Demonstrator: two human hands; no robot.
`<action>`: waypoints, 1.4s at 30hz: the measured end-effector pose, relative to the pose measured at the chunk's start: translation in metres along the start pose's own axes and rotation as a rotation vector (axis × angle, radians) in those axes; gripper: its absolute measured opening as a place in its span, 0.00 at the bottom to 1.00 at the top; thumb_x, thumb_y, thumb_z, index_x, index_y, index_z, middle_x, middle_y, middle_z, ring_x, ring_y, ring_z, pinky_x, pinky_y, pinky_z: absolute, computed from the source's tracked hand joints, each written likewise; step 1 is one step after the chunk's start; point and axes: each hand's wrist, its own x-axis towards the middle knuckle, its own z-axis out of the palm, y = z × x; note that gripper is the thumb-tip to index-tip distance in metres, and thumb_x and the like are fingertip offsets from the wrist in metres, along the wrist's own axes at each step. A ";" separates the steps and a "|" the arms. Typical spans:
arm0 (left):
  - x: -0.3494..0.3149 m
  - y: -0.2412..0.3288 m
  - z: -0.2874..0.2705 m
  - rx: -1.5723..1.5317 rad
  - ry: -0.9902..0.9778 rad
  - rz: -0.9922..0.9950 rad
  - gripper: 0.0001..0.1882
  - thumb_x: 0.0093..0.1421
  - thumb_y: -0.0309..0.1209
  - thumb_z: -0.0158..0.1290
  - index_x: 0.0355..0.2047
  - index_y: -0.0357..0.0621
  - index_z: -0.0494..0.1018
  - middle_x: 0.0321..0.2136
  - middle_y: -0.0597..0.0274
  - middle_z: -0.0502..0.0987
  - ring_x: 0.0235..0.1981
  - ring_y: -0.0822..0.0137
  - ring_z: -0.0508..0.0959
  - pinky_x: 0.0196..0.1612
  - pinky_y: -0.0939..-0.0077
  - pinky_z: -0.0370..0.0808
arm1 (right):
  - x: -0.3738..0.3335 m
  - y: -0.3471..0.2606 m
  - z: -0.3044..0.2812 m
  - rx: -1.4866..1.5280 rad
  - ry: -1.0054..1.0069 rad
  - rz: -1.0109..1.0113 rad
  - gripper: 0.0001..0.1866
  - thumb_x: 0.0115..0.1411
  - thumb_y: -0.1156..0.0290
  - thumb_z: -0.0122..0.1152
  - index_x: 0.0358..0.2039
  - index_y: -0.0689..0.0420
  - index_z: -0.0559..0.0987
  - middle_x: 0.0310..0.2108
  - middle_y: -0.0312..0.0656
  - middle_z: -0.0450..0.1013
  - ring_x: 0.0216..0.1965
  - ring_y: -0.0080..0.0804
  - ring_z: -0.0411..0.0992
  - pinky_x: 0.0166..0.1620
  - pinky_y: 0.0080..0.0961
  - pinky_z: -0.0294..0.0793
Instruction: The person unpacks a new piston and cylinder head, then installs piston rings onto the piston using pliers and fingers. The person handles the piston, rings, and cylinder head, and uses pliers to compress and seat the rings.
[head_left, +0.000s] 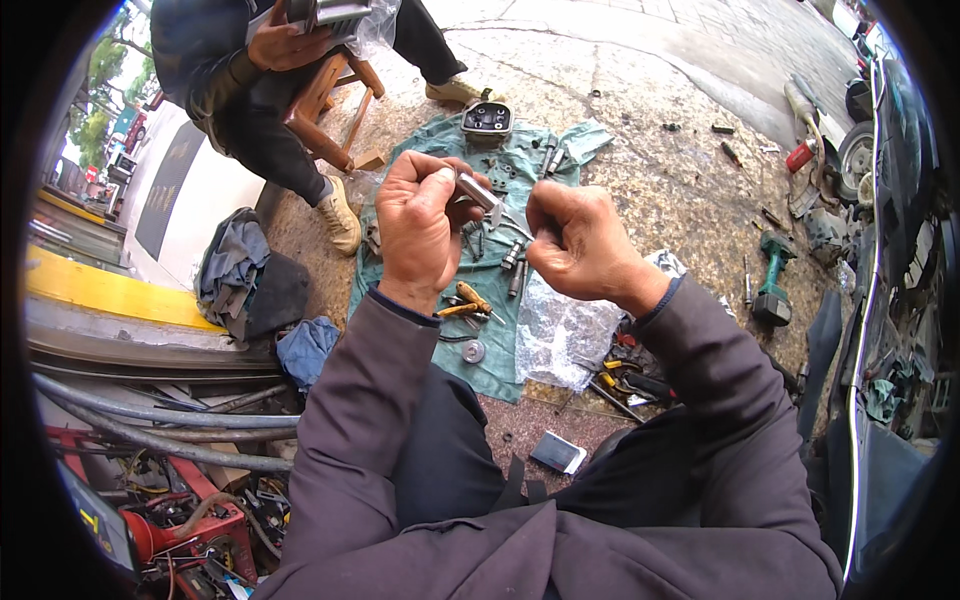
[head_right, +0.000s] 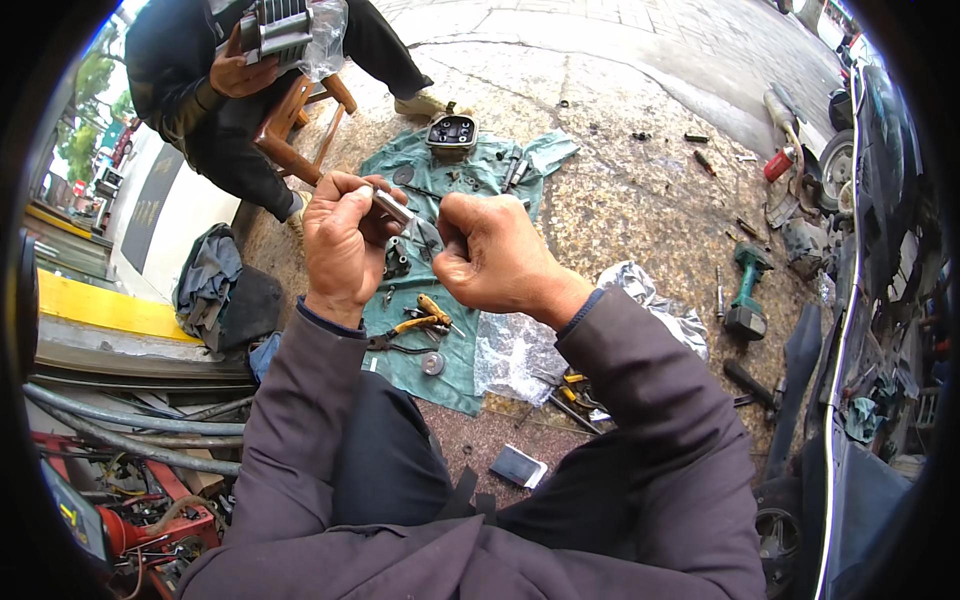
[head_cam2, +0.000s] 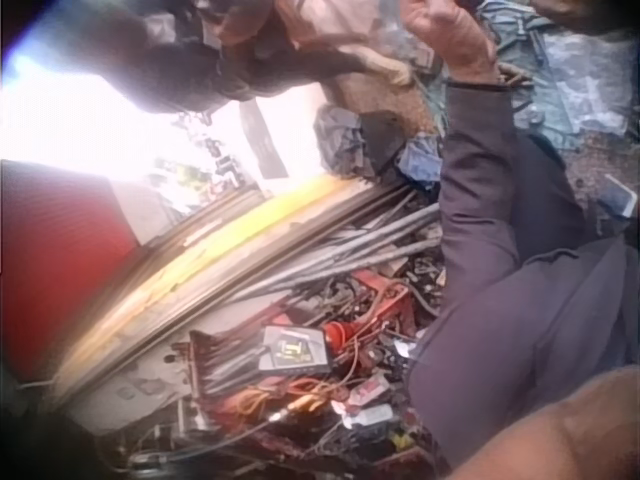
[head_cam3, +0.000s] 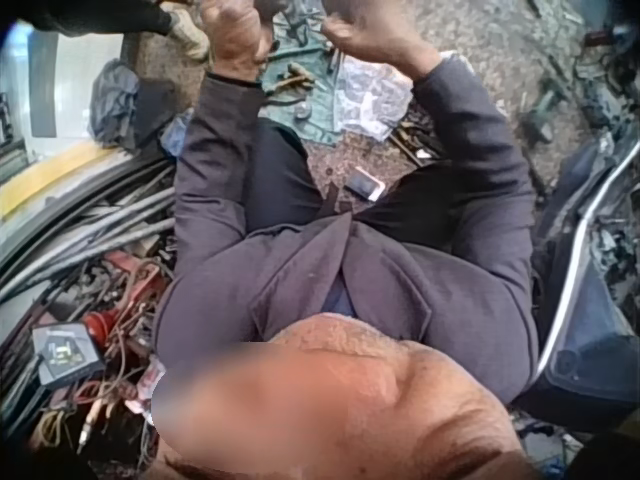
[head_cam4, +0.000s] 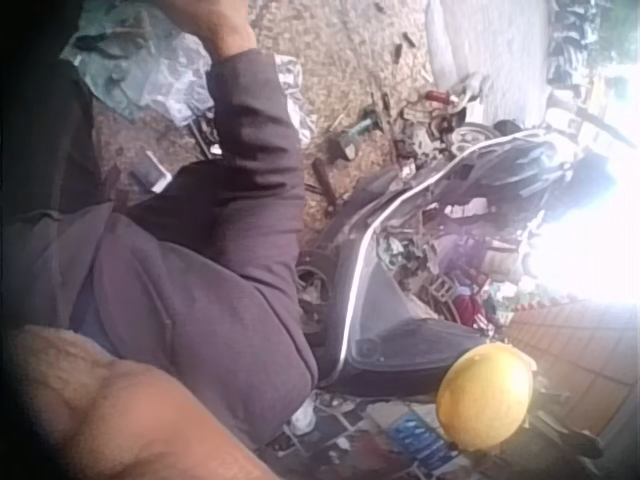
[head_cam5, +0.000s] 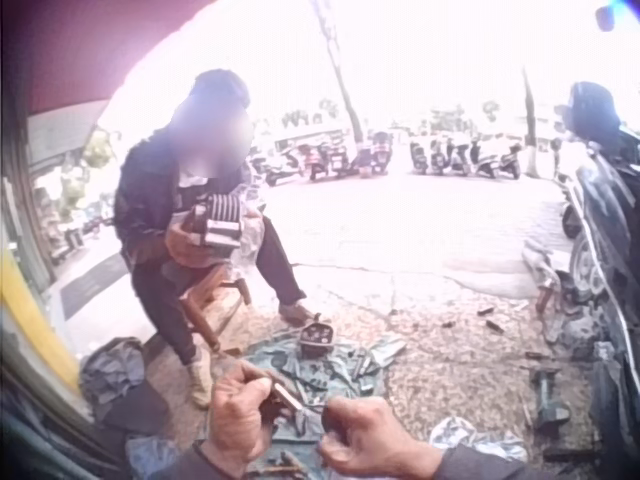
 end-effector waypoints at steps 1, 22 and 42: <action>-0.002 -0.002 0.001 -0.002 -0.026 0.014 0.05 0.65 0.21 0.43 0.34 0.40 0.69 0.30 0.55 0.78 0.30 0.67 0.81 0.26 0.80 0.79 | 0.001 0.000 -0.001 0.004 -0.030 0.018 0.02 0.43 0.80 0.52 0.20 0.62 0.69 0.14 0.44 0.61 0.15 0.32 0.61 0.22 0.29 0.62; -0.005 -0.011 0.001 -0.237 -0.097 -0.194 0.04 0.65 0.22 0.46 0.36 0.40 0.71 0.31 0.60 0.76 0.30 0.70 0.79 0.35 0.76 0.80 | -0.001 0.009 0.014 0.042 0.087 0.147 0.04 0.59 0.77 0.59 0.34 0.63 0.74 0.23 0.36 0.73 0.24 0.19 0.68 0.28 0.22 0.69; -0.009 -0.019 0.011 0.387 -0.217 0.055 0.03 0.59 0.19 0.50 0.30 0.39 0.73 0.24 0.71 0.74 0.24 0.83 0.69 0.26 0.86 0.66 | 0.004 0.010 0.005 0.241 0.012 0.291 0.05 0.64 0.76 0.58 0.37 0.64 0.74 0.24 0.30 0.69 0.23 0.11 0.63 0.24 0.16 0.63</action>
